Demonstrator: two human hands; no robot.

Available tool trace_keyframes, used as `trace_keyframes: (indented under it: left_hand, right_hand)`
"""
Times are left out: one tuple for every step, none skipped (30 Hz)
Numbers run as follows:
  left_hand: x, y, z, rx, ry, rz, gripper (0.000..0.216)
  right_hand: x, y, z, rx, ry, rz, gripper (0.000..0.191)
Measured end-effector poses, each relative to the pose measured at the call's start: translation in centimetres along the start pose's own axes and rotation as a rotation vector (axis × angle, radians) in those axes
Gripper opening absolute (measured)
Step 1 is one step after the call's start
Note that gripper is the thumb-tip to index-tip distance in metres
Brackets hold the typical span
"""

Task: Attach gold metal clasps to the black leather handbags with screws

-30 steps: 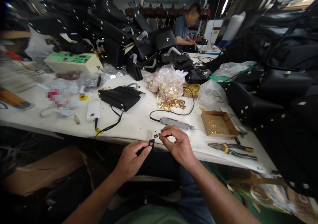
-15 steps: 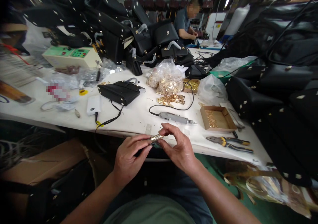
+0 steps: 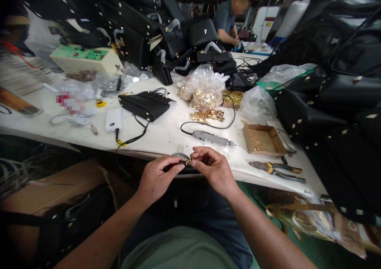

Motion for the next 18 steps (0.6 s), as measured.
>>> trace_keyframes:
  left_hand:
    - [0.0,-0.2,0.3,0.036,-0.018,-0.026,0.01]
    - [0.0,-0.3,0.5,0.061,-0.03,-0.041,0.009]
    - [0.1,-0.5,0.7,0.076,-0.037,-0.047,0.009]
    - [0.1,-0.6,0.9,0.08,-0.042,-0.043,0.009]
    - [0.2,-0.6,1.1,0.068,-0.04,-0.027,0.009]
    - [0.2,-0.7,1.2,0.041,-0.032,0.0,0.009]
    - [0.3,-0.7,1.2,-0.002,-0.019,0.037,0.009]
    - [0.4,-0.7,1.2,-0.055,-0.003,0.074,0.011]
    - [0.4,-0.7,1.1,-0.112,0.014,0.107,0.013]
    - [0.4,-0.8,1.0,-0.168,0.034,0.134,0.015]
    - [0.5,-0.9,0.8,-0.217,0.053,0.153,0.016]
    - [0.5,-1.0,0.5,-0.255,0.071,0.163,0.017]
    - [0.5,-1.2,0.2,-0.28,0.088,0.171,0.017]
    - [0.5,-1.4,-0.1,-0.293,0.105,0.182,0.015]
    - [0.5,-1.5,-0.3,-0.296,0.121,0.194,0.013]
    - [0.5,-1.7,-0.6,-0.294,0.132,0.205,0.011]
    - [0.5,-1.8,-0.8,-0.293,0.136,0.212,0.009]
    - [0.5,-1.8,-0.9,-0.298,0.135,0.217,0.008]
  right_hand:
    - [0.0,0.0,0.3,-0.062,-0.001,0.006,0.041]
    - [0.0,0.0,0.5,-0.113,-0.008,0.004,0.039]
    - [-0.1,0.0,0.7,-0.153,-0.02,-0.001,0.039]
    - [-0.2,0.0,1.0,-0.181,-0.032,-0.004,0.039]
    - [-0.3,-0.1,1.2,-0.194,-0.035,-0.002,0.039]
    - [-0.3,-0.2,1.4,-0.198,-0.034,0.003,0.038]
    - [-0.4,-0.3,1.5,-0.191,-0.028,0.007,0.038]
    - [-0.5,-0.4,1.7,-0.176,-0.019,0.007,0.037]
    - [-0.6,-0.4,1.8,-0.152,-0.009,-0.001,0.036]
    - [-0.7,-0.5,1.9,-0.126,-0.005,-0.017,0.035]
    - [-0.8,-0.5,2.0,-0.099,-0.006,-0.04,0.034]
    - [-0.8,-0.5,2.0,-0.075,-0.011,-0.069,0.033]
    - [-0.9,-0.5,1.9,-0.052,-0.015,-0.104,0.032]
    - [-0.9,-0.4,1.8,-0.028,-0.022,-0.146,0.03]
    - [-1.0,-0.4,1.7,-0.003,-0.031,-0.198,0.028]
    - [-1.0,-0.5,1.6,0.027,-0.04,-0.254,0.025]
    - [-1.0,-0.5,1.5,0.059,-0.051,-0.31,0.023]
    - [-1.1,-0.6,1.3,0.094,-0.065,-0.359,0.02]
Point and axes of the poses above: each hand's wrist, its own z-axis towards the middle knuckle, its own x-axis out of the back of the hand, y = z × x, the point moved 3 cm from there along z, towards the middle knuckle, and after that the axes turned 3 degrees about x, right-handed, at the moved point
